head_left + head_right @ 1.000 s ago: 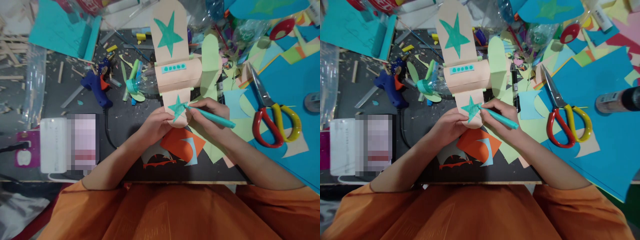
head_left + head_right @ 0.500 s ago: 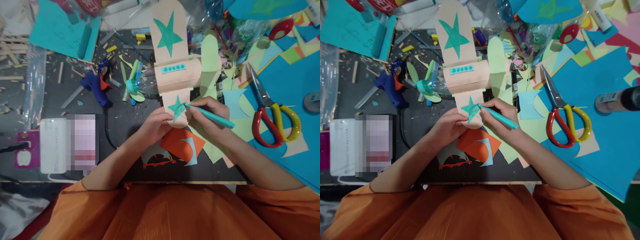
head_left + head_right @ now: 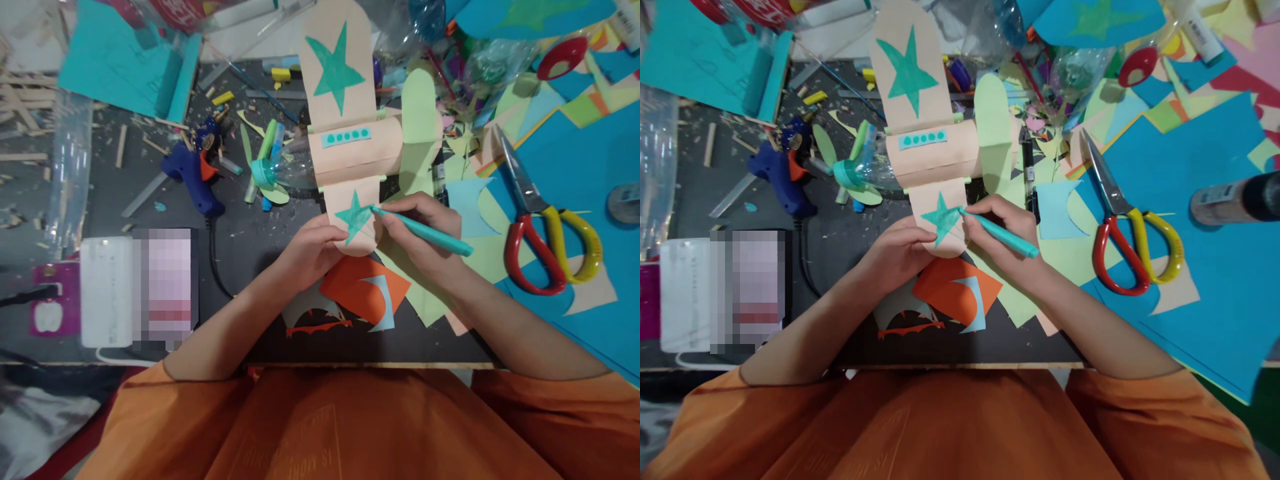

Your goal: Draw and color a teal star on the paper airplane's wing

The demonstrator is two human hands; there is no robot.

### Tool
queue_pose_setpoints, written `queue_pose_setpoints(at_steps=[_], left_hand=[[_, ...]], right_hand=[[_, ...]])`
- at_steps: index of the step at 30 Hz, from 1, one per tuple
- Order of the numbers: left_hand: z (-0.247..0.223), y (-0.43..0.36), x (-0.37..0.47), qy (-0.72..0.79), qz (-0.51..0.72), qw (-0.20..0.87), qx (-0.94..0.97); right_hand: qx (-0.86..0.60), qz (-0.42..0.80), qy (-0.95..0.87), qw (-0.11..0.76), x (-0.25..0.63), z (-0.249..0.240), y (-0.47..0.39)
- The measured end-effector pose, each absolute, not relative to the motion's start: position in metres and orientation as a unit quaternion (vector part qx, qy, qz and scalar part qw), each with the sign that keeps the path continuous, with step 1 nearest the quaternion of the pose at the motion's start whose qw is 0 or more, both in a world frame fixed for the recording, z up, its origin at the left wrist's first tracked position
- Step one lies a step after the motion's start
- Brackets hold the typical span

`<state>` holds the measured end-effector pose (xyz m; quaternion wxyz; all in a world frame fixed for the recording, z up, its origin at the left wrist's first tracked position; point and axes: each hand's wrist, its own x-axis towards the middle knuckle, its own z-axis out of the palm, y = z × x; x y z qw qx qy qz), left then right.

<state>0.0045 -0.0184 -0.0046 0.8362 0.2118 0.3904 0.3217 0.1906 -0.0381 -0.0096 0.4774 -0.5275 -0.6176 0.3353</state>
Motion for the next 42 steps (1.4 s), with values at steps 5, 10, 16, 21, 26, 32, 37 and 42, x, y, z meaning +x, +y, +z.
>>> queue_pose_setpoints(at_steps=[5,10,16,21,26,32,37,42], left_hand=[[-0.005,-0.0186,0.0043,0.393,0.32,0.835,0.215],[-0.0025,-0.0182,0.0054,0.393,0.324,0.834,0.214],[-0.002,-0.0181,0.0052,0.402,0.322,0.831,0.21],[-0.0041,-0.0186,0.0046,0.397,0.32,0.834,0.21],[-0.0022,-0.0187,0.0055,0.401,0.32,0.831,0.216],[-0.0012,-0.0183,0.0059,0.385,0.322,0.839,0.209],[-0.0024,-0.0183,0.0061,0.385,0.324,0.838,0.209],[-0.0027,-0.0183,0.0058,0.385,0.321,0.839,0.211]], right_hand=[[-0.537,0.323,-0.62,0.472,0.1915,-0.0088,-0.036],[-0.542,0.323,-0.616,0.471,0.1912,-0.0079,-0.0361],[-0.537,0.346,-0.609,0.47,0.1906,-0.0059,-0.0372],[-0.519,0.388,-0.613,0.451,0.1894,-0.0031,-0.0381],[-0.519,0.371,-0.619,0.459,0.1895,-0.0036,-0.0367],[-0.521,0.365,-0.621,0.458,0.1906,-0.0047,-0.0367],[-0.5,0.385,-0.632,0.45,0.1907,-0.0038,-0.0374],[-0.499,0.386,-0.646,0.429,0.1906,-0.0017,-0.0376]])
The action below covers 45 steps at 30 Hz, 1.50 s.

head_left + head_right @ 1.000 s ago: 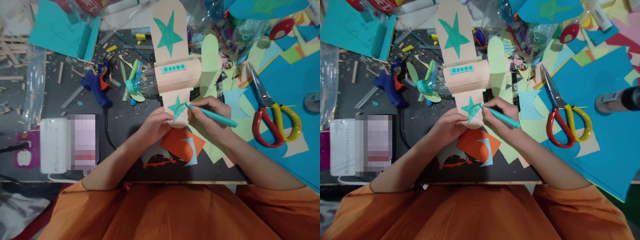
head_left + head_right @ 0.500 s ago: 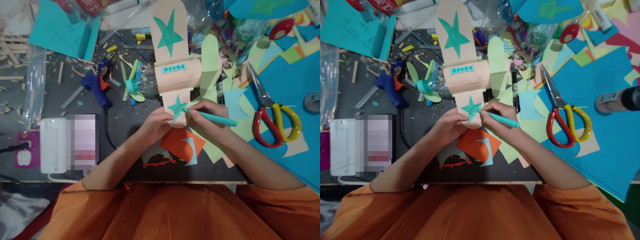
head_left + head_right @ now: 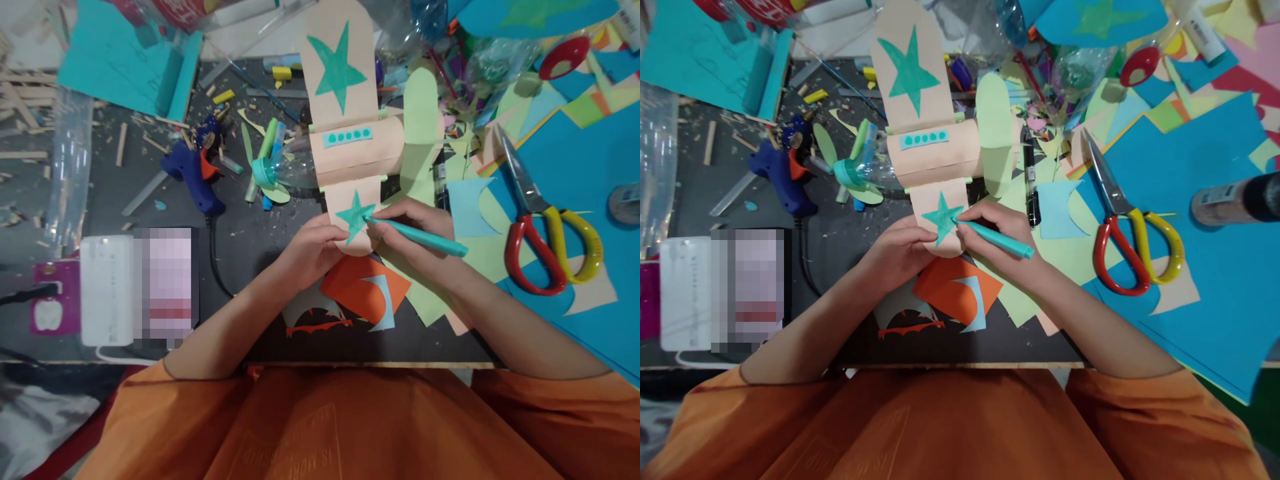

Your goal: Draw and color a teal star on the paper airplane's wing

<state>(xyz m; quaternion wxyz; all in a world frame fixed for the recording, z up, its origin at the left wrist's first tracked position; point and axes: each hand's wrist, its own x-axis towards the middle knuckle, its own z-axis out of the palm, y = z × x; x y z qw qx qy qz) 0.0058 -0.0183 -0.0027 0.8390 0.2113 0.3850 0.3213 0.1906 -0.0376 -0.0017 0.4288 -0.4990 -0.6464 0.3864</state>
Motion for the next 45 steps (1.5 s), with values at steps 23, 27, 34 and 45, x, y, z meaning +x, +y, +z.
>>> queue_pose_setpoints(at_steps=[23,27,34,45], left_hand=[[-0.002,-0.004,-0.014,0.49,0.294,0.725,0.384],[0.001,-0.006,-0.023,0.5,0.27,0.708,0.418],[0.018,-0.02,-0.031,0.571,0.28,0.382,0.67],[-0.015,-0.026,-0.038,0.36,0.163,0.345,0.851]], right_hand=[[-0.484,0.469,-0.56,0.482,0.198,-0.018,-0.026],[-0.48,0.514,-0.529,0.475,0.197,-0.023,-0.018],[-0.475,0.535,-0.524,0.463,0.196,-0.023,-0.013],[-0.436,0.534,-0.595,0.413,0.195,-0.013,-0.012]])
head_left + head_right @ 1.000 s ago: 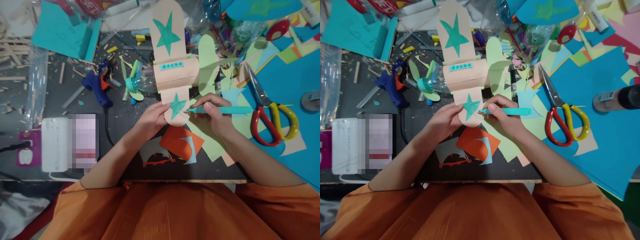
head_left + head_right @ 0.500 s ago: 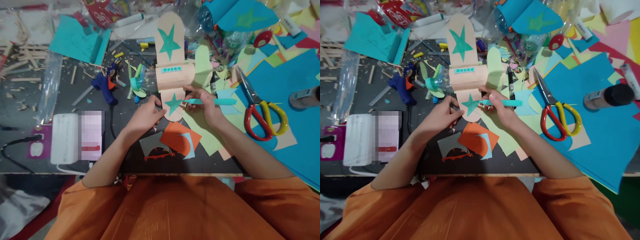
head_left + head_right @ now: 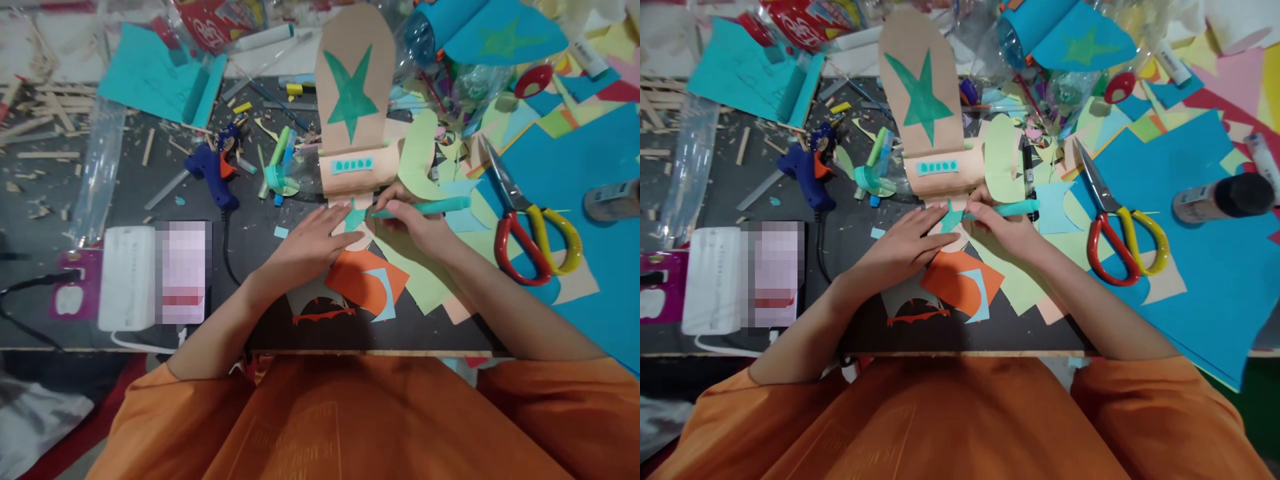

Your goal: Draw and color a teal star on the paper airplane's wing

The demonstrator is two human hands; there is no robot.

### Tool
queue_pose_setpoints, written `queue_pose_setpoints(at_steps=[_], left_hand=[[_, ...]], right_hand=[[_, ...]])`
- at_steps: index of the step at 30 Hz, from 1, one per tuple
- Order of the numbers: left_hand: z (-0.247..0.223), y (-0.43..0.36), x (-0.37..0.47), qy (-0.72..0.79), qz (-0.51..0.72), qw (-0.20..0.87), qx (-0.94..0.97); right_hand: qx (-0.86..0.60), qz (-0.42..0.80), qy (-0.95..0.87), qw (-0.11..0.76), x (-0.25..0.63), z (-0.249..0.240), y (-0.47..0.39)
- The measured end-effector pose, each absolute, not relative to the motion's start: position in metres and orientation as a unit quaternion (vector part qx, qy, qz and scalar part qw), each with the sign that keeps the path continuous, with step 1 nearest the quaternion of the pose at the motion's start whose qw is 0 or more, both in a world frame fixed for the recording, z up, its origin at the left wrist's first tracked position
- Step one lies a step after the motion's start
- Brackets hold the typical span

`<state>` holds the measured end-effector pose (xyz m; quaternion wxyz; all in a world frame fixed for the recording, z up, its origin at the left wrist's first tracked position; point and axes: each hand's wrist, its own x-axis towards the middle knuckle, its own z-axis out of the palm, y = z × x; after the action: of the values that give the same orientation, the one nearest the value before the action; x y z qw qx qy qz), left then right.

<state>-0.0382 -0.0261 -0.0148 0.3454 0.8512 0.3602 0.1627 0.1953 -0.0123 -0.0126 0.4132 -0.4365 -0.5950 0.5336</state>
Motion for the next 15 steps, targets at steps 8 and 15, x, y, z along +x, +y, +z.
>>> queue_pose_setpoints(at_steps=[8,15], left_hand=[[-0.013,-0.023,-0.053,0.257,0.131,0.204,0.935],[-0.008,-0.027,-0.05,0.269,0.127,0.197,0.934]], right_hand=[[-0.442,0.584,-0.574,0.366,0.181,-0.005,-0.003],[-0.451,0.571,-0.588,0.354,0.177,-0.002,0.0]])
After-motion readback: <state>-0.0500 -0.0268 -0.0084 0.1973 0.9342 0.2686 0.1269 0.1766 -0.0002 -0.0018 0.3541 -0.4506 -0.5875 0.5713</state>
